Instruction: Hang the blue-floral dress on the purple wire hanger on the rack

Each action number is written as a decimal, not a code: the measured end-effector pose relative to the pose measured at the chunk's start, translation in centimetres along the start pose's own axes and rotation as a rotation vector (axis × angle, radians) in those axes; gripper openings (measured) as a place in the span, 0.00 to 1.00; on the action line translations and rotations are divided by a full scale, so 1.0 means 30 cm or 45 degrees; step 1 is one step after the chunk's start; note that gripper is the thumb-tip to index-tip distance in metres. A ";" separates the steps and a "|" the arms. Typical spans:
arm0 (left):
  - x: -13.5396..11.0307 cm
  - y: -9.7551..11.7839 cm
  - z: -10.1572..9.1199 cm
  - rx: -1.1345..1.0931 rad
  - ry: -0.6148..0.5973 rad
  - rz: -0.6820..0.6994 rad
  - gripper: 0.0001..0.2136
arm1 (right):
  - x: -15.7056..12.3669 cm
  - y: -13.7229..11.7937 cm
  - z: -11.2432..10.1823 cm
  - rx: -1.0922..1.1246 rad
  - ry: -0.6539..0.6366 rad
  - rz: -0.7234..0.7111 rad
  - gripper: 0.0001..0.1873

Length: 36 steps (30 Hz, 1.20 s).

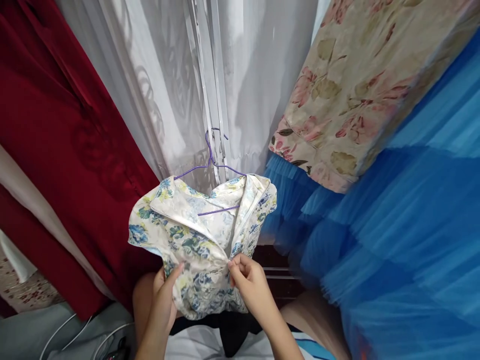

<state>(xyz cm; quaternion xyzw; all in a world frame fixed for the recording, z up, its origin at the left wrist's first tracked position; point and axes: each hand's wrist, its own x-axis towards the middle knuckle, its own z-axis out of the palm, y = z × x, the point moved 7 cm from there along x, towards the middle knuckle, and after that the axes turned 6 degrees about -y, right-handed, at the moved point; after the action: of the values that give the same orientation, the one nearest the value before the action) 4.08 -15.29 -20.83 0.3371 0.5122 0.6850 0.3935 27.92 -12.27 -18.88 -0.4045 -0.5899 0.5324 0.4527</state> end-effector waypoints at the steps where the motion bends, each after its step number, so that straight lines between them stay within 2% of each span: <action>1: 0.013 -0.003 -0.007 0.014 0.053 0.071 0.20 | -0.019 0.009 -0.019 -0.002 0.028 0.019 0.19; 4: -0.003 0.023 -0.015 0.222 0.219 0.397 0.19 | -0.074 0.021 -0.049 -0.004 0.049 0.089 0.22; 5: -0.023 0.029 0.010 0.319 0.169 0.468 0.17 | -0.086 0.018 -0.043 0.000 0.027 0.105 0.23; 6: -0.045 0.026 0.055 0.412 0.028 0.496 0.15 | -0.094 0.012 -0.028 0.003 -0.008 0.114 0.23; 8: -0.108 -0.005 0.166 0.530 -0.355 0.469 0.13 | -0.095 -0.004 0.020 -0.008 -0.100 0.119 0.21; 9: -0.143 -0.027 0.214 0.546 -0.510 0.433 0.12 | -0.091 -0.011 0.048 -0.023 -0.141 0.115 0.20; 10: -0.172 -0.047 0.249 0.536 -0.598 0.396 0.10 | -0.086 -0.016 0.075 -0.034 -0.172 0.108 0.20; 12: -0.200 -0.074 0.279 0.484 -0.594 0.338 0.05 | -0.074 -0.022 0.116 -0.028 -0.186 0.093 0.20; 13: -0.202 -0.080 0.283 0.470 -0.561 0.326 0.07 | -0.068 -0.026 0.126 -0.010 -0.166 0.082 0.21; 15: -0.195 -0.073 0.291 0.497 -0.559 0.344 0.10 | -0.051 -0.040 0.131 0.048 -0.111 0.057 0.22; 17: -0.186 -0.046 0.308 0.563 -0.637 0.407 0.07 | -0.018 -0.073 0.114 0.095 -0.042 0.029 0.23; 18: -0.184 -0.032 0.319 0.600 -0.688 0.437 0.04 | 0.007 -0.101 0.100 0.096 -0.007 0.007 0.23; 21: -0.193 -0.011 0.358 0.752 -0.792 0.505 0.09 | 0.113 -0.231 0.041 0.004 0.110 -0.106 0.22; 26: -0.240 -0.042 0.438 1.117 -0.911 0.630 0.12 | 0.289 -0.487 -0.042 -0.134 0.202 -0.268 0.22; 30: -0.250 -0.053 0.455 1.172 -1.028 0.687 0.14 | 0.326 -0.602 -0.064 -0.086 0.233 -0.375 0.19; 33: -0.211 -0.005 0.449 1.045 -1.166 0.743 0.08 | 0.295 -0.612 -0.065 -0.060 0.269 -0.428 0.17; 34: -0.182 0.033 0.445 0.983 -1.170 0.769 0.07 | 0.282 -0.605 -0.062 -0.048 0.269 -0.442 0.17; 36: -0.101 0.149 0.436 0.839 -1.074 0.836 0.07 | 0.256 -0.584 -0.056 -0.030 0.253 -0.456 0.16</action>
<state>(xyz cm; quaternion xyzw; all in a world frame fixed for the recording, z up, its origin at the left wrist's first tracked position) 15.94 -13.01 -13.45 0.8216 0.3670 0.3843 0.2063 27.59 -6.30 -0.64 -0.3491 -0.6110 0.3939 0.5914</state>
